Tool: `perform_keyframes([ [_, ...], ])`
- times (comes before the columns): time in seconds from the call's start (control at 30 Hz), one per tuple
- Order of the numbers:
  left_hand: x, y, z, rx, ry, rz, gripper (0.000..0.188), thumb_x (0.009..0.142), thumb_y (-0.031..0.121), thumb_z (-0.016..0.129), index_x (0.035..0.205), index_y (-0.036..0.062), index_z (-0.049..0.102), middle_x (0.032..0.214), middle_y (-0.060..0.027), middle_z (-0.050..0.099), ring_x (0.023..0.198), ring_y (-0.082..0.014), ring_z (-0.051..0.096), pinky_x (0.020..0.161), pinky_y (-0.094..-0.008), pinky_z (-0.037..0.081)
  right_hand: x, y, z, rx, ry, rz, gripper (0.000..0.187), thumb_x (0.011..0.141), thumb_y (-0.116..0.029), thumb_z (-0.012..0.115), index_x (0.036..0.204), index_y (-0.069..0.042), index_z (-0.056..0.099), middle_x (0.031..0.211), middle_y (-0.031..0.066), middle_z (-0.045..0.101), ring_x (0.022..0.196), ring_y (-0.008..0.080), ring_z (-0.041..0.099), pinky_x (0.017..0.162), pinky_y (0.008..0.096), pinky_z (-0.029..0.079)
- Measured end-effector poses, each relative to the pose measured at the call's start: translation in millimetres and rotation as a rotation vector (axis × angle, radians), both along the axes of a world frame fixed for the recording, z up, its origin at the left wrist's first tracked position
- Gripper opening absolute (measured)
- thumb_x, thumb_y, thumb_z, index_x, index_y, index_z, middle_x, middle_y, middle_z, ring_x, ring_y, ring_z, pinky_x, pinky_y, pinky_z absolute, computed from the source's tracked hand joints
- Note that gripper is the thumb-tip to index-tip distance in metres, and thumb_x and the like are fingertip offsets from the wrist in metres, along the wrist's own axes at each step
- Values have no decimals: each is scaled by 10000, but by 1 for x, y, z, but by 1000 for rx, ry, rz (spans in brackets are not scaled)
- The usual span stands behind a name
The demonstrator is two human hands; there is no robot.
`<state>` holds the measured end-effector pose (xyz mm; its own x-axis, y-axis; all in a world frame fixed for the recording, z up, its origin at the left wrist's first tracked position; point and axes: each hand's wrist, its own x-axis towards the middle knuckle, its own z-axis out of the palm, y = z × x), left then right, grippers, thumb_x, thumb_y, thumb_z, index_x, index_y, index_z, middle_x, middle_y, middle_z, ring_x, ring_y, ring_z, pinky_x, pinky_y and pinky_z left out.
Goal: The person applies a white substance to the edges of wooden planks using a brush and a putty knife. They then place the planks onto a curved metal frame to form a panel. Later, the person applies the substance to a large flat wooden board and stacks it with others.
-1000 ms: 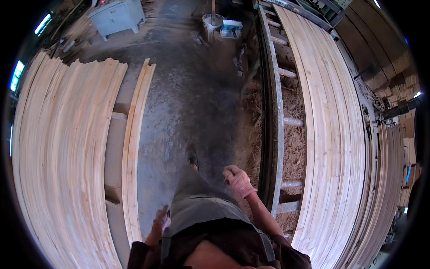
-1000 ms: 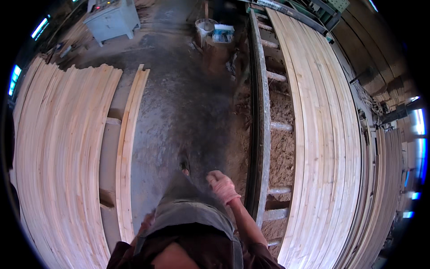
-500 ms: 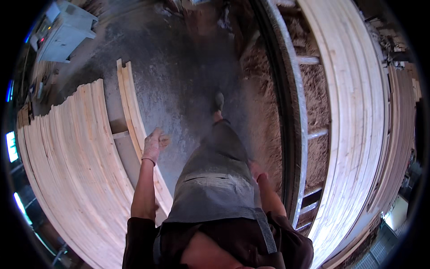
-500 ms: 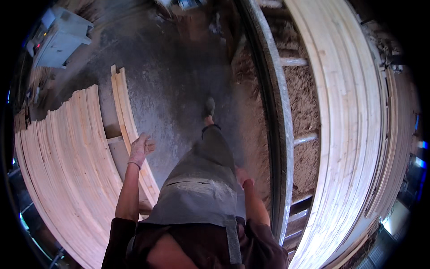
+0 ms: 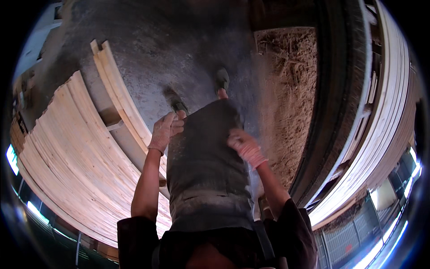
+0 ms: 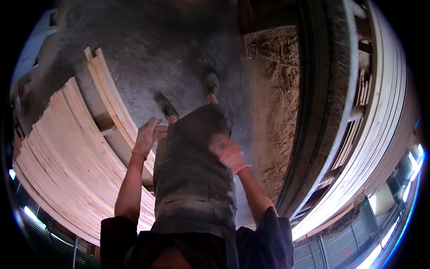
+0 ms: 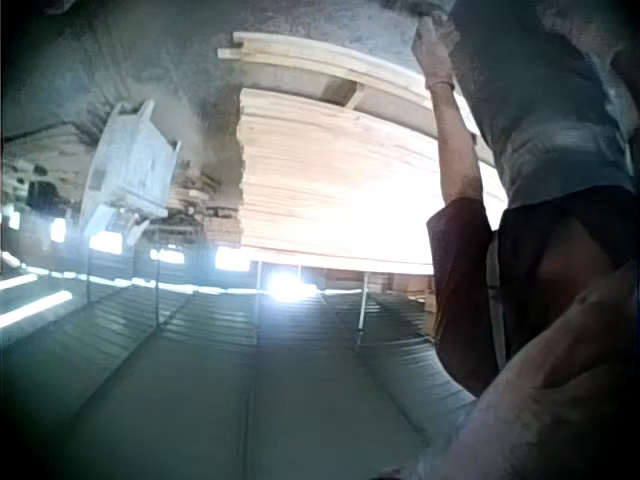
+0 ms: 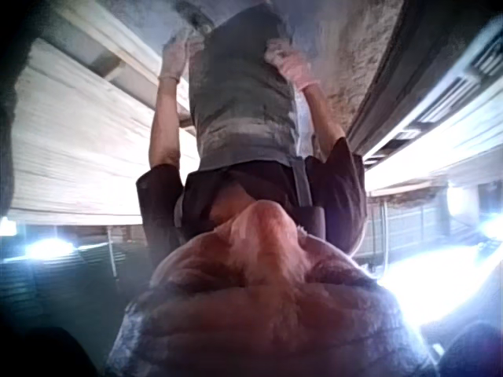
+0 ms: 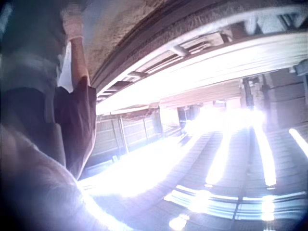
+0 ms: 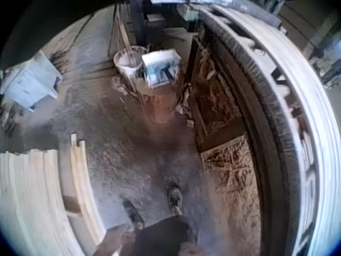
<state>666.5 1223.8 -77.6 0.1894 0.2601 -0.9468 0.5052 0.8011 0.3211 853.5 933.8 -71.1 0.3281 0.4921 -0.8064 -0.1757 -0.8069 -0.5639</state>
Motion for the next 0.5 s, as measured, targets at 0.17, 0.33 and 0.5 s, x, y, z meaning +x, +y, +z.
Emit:
perform_keyframes([
  [0.17, -4, 27, -121, -174, -37, -99, 439, 1015, 430, 617, 1132, 10, 671, 995, -131, 759, 828, -199, 739, 794, -300, 585, 15, -35, -168, -473, 114, -410, 507, 1012, -488, 631, 1293, -68, 668, 1071, 90, 743, 874, 229, 708, 773, 355, 592],
  [0.33, -10, 52, -154, -160, 117, -219, 528, 978, 484, 647, 1222, 19, 705, 989, -134, 754, 836, -174, 729, 787, -301, 572, -71, -63, -211, -607, 544, -855, 634, 1001, -605, 630, 1244, -20, 648, 1046, 124, 741, 834, 253, 703, 757, 360, 591],
  [0.5, -31, 65, -159, -191, 125, -217, 482, 993, 401, 642, 1229, -19, 659, 1063, -159, 730, 913, -207, 723, 837, -311, 594, -42, -37, -157, -500, -117, -352, 403, 979, -381, 726, 1000, 21, 710, 924, 64, 726, 805, 183, 612, 762, 327, 523],
])
